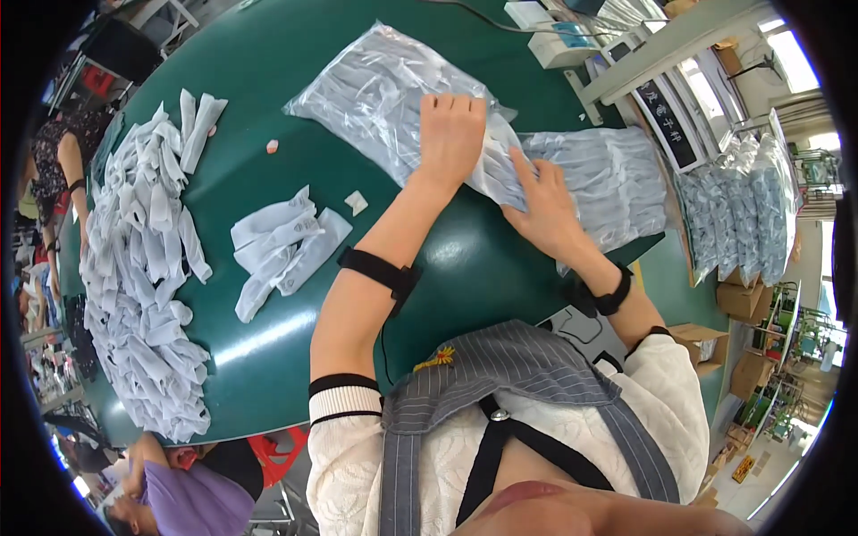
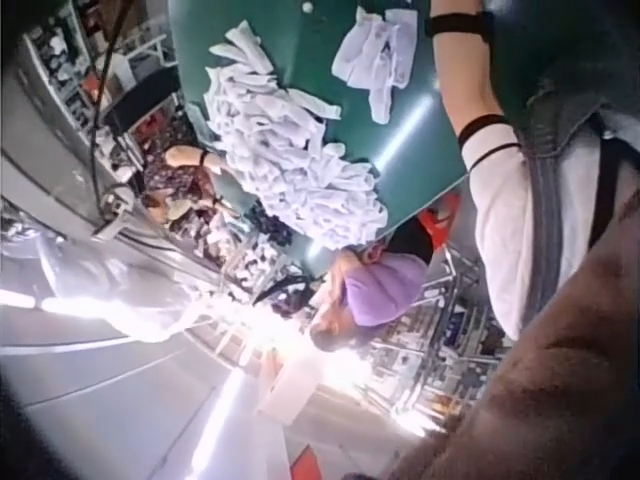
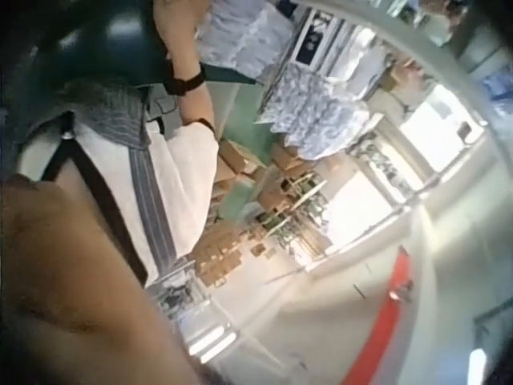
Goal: The person picks up white foam sleeves from a pile, stacks them together by hand, and places the stack into a clear plastic bag before setting it aside.
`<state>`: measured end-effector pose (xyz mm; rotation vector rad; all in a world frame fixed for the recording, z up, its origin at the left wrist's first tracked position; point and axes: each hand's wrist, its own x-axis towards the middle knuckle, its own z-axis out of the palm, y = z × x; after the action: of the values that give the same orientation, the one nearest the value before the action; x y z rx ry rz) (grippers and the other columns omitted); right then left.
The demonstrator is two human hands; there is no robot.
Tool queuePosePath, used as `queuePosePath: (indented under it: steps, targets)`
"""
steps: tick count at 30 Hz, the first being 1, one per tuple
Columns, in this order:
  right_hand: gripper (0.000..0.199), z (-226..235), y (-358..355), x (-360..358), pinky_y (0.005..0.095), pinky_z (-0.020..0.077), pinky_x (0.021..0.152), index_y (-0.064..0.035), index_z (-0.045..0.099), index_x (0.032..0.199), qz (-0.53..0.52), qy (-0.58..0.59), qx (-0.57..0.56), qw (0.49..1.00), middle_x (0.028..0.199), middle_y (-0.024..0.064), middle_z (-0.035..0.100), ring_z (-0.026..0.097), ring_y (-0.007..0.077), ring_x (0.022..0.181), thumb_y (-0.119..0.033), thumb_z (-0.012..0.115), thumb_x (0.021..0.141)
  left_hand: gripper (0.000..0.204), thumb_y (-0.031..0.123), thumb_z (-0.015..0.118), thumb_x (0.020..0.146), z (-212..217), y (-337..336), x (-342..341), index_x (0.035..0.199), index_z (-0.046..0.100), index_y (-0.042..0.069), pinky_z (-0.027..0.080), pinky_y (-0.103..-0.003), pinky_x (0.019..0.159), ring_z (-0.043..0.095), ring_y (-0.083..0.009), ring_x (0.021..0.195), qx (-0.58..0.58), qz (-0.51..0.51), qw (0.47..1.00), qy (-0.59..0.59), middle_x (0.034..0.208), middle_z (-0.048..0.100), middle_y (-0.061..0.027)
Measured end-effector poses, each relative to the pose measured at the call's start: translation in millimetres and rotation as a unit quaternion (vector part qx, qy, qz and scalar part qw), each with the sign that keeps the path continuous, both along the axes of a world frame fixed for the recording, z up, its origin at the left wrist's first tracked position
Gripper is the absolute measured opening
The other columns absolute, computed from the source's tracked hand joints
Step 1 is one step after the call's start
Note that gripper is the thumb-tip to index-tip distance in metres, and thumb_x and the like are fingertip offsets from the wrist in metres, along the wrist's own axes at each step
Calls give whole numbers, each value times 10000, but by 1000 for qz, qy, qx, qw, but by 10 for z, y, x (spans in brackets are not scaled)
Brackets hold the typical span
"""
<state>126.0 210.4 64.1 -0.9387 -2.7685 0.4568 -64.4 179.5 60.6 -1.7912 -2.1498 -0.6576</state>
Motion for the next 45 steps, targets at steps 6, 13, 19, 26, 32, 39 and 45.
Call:
queuePosePath:
  steps: [6,13,19,26,32,39,45]
  targets:
    - [748,-412,168,-676,442,364,1015,-69,364,1427,47,65,88,993,1230,237,465,450,408,1152,-170,688,760,34,112,614,705,-17,76,116,717,586,96,409,-350,683,577,-185,662,123,-82,989,23,641,568,-26]
    - [660,-845,617,-1196,461,335,1034,-81,365,1433,31,151,273,950,1375,219,405,399,386,1261,-203,601,828,72,148,604,670,-93,48,187,725,601,101,434,-330,704,601,-187,713,120,-148,981,41,682,607,-49]
    - [627,-727,712,-1158,481,347,1021,-103,358,1445,104,154,233,954,1457,199,342,371,360,1309,-275,542,870,77,168,592,688,-178,0,271,722,611,102,439,-321,725,603,-180,728,95,-151,984,17,683,617,-50]
    - [417,-190,438,-489,428,380,990,-47,564,1237,208,85,160,961,1309,157,505,476,338,1208,-144,648,841,347,113,645,760,-188,-1118,274,1106,628,93,446,-349,714,597,-225,774,227,-32,955,-187,818,621,-38]
    - [188,331,-353,-419,356,525,718,-12,633,975,452,96,-84,883,1001,134,639,635,319,835,-42,667,792,341,-10,615,733,-445,-2454,162,1069,639,40,449,-390,842,594,-280,928,81,215,960,-162,992,618,-92]
    - [282,-573,-813,-1633,379,506,684,-13,538,1038,486,33,16,873,1044,126,537,576,287,902,-133,661,813,450,4,643,734,-571,-2446,164,1177,577,40,399,-417,966,560,-278,1060,56,275,956,-82,1119,577,-105]
    - [214,-244,-937,-1509,384,505,668,-31,539,991,472,-26,-363,803,966,88,557,590,295,800,-158,633,846,447,4,654,735,-637,-2844,237,1172,566,35,428,-402,872,580,-273,977,39,271,953,-134,1049,608,-96]
